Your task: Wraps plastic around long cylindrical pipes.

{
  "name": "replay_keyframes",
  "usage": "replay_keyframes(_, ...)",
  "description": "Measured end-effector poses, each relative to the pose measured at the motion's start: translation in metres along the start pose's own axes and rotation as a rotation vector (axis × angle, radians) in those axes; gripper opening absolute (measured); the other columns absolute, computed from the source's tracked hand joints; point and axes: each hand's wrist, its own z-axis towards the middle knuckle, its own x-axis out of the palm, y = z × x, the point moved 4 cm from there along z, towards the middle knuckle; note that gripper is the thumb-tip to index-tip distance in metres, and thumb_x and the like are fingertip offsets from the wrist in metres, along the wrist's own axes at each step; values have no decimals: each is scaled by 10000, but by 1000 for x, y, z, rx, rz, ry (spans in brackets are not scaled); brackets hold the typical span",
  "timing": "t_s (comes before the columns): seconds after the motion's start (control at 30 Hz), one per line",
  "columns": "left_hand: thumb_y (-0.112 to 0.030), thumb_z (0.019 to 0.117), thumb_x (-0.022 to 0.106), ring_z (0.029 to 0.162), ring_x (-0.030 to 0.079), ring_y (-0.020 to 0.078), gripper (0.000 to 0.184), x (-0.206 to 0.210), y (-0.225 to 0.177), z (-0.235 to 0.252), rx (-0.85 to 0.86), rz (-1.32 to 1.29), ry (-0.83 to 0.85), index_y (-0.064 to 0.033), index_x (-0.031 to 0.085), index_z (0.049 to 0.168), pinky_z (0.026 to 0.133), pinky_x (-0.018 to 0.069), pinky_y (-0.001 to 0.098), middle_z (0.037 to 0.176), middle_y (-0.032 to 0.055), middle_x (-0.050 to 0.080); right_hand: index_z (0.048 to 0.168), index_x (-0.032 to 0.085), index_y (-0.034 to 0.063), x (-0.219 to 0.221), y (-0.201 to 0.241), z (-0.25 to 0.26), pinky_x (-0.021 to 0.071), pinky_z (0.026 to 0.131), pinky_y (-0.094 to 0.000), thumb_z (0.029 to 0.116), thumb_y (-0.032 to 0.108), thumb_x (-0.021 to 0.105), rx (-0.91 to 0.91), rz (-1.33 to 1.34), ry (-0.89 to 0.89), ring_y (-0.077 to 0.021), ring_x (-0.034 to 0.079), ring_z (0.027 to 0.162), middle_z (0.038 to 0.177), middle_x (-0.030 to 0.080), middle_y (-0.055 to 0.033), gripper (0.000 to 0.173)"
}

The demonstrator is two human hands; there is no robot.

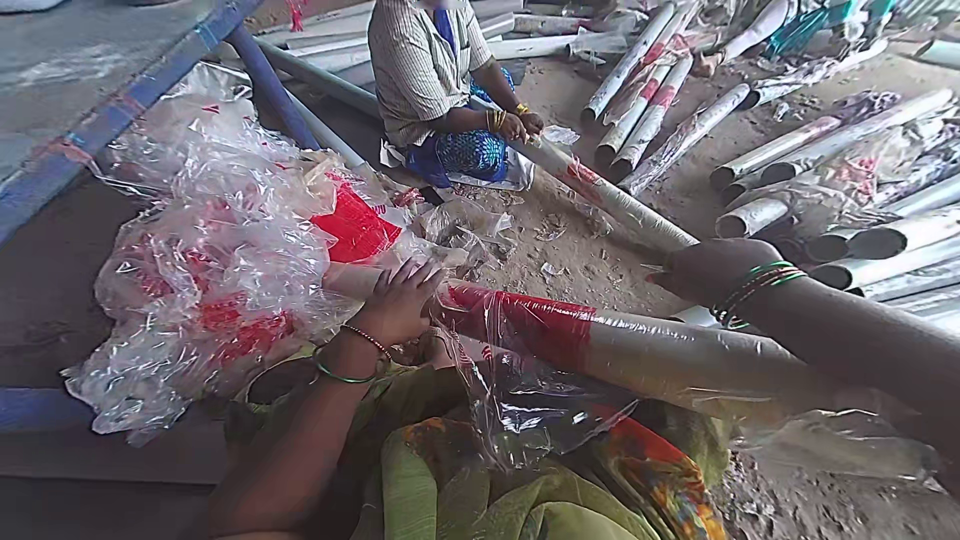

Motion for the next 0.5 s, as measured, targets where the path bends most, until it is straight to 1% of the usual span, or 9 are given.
replay_keyframes(0.03,-292,903,773,1571,84,372,971,10,7,10,-80,33,137,-186,160,1649,1208,124,649,1710,101,138,1022,703,-20,0,2,-3,495,828,-631,1065,460,487,-17,10,-6,-458,664,1074,1059,696,-272,528)
replay_keyframes(0.07,-352,867,811,1576,50,362,1077,19,10,16,-98,20,188,-195,94,1655,1212,117,638,1718,97,89,1032,706,-9,3,4,-5,497,829,-631,1060,472,493,-58,28,-16,-455,668,1062,1050,700,-265,527)
replay_keyframes(0.1,-364,840,833,1579,52,341,1112,26,11,20,-70,-22,179,-199,94,1655,1220,111,621,1718,84,96,1053,706,13,8,5,-6,504,820,-633,1053,492,497,-120,44,-23,-446,677,1039,1034,705,-250,523)
replay_keyframes(0.2,-195,844,815,1552,208,334,889,33,5,29,136,-193,4,-156,345,1598,1203,195,601,1669,92,287,1141,729,91,22,14,-18,513,813,-622,1011,507,582,-375,145,-75,-388,695,986,1018,729,-175,460)
replay_keyframes(0.23,-108,862,773,1530,272,333,739,33,3,30,199,-245,-55,-113,464,1534,1203,219,582,1631,105,366,1201,715,102,22,21,-28,505,844,-621,1001,506,603,-420,164,-43,-380,685,1021,1065,726,-166,465)
replay_keyframes(0.3,94,819,699,1432,442,358,459,33,2,31,276,-344,-183,14,684,1271,1203,277,512,1459,173,569,1272,688,85,20,36,-51,491,883,-609,986,504,629,-479,140,-21,-400,663,1082,1121,715,-189,511)
replay_keyframes(0.37,150,800,669,1368,523,356,390,33,3,28,285,-415,-235,44,721,1172,1202,303,471,1347,194,647,1276,668,46,23,46,-67,503,849,-604,962,532,639,-518,57,-88,-447,647,1091,1088,708,-225,580)
replay_keyframes(0.43,120,833,668,1298,576,387,373,35,7,23,219,-455,-203,63,697,1201,1155,372,492,1304,228,660,1297,655,40,29,51,-74,518,781,-600,933,562,654,-508,9,-150,-471,644,1081,1063,710,-233,636)
replay_keyframes(0.5,115,846,659,1158,655,410,365,37,11,15,186,-496,-184,50,701,1202,1046,458,550,1204,246,696,1311,658,51,34,53,-76,526,730,-586,908,589,666,-491,-19,-207,-473,656,1051,1033,719,-225,672)
